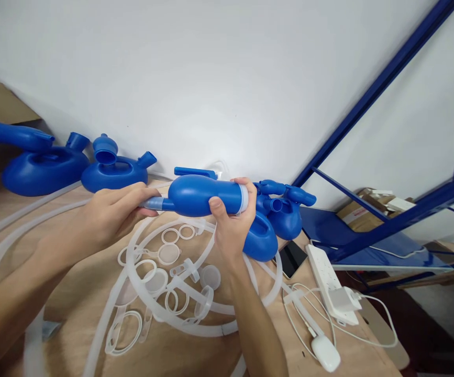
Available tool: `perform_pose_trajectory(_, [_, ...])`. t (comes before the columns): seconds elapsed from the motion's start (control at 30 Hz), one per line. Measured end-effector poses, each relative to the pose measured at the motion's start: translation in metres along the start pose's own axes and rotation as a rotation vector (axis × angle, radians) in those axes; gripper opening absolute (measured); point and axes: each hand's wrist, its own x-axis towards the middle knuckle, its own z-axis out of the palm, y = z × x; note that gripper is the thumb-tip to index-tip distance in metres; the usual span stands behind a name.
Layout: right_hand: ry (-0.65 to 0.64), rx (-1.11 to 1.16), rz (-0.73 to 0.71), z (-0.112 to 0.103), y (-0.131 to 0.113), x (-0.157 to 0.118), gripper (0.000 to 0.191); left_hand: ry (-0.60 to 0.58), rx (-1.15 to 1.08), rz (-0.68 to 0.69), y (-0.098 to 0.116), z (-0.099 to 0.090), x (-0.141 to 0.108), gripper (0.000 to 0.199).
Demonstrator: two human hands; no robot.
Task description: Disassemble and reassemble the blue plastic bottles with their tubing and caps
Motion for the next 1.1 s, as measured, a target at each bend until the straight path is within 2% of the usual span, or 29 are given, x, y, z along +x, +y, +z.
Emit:
perform_pose_trajectory(0.1, [-0.017, -0.030, -0.001, -0.002, -0.006, 0.001, 0.059, -0.023, 0.079, -0.002, 0.000, 0.003, 0.001, 0.033])
perform_pose_trajectory(0.2, [0.006, -0.118, -0.082, -0.004, -0.019, 0.001, 0.056, -0.049, 0.122, 0.017, -0.005, 0.013, 0.000, 0.032])
perform_pose_trajectory(0.3, [0.029, -0.197, -0.165, -0.006, -0.031, 0.000, 0.054, 0.000, 0.091, 0.035, -0.011, 0.025, -0.002, 0.029])
perform_pose_trajectory(0.4, [0.002, -0.214, -0.185, -0.009, -0.037, 0.000, 0.053, 0.036, 0.094, 0.014, -0.014, 0.033, -0.002, 0.028])
perform_pose_trajectory(0.57, [-0.005, -0.231, -0.150, -0.013, -0.034, 0.002, 0.051, 0.051, 0.126, 0.025, -0.011, 0.035, -0.002, 0.027])
perform_pose_trajectory(0.73, [-0.046, -0.097, -0.037, -0.011, -0.026, 0.004, 0.053, 0.055, 0.178, -0.005, -0.002, 0.032, 0.001, 0.030])
perform_pose_trajectory(0.9, [-0.030, -0.072, 0.001, -0.011, -0.024, 0.005, 0.051, 0.113, 0.189, 0.013, 0.006, 0.028, 0.002, 0.029])
perform_pose_trajectory(1.0, [-0.030, -0.123, -0.016, -0.011, -0.030, 0.003, 0.051, 0.124, 0.261, 0.009, 0.002, 0.032, -0.001, 0.024])
perform_pose_trajectory(1.1, [-0.032, -0.228, -0.128, -0.009, -0.039, 0.000, 0.051, 0.085, 0.338, -0.026, -0.007, 0.040, -0.001, 0.025])
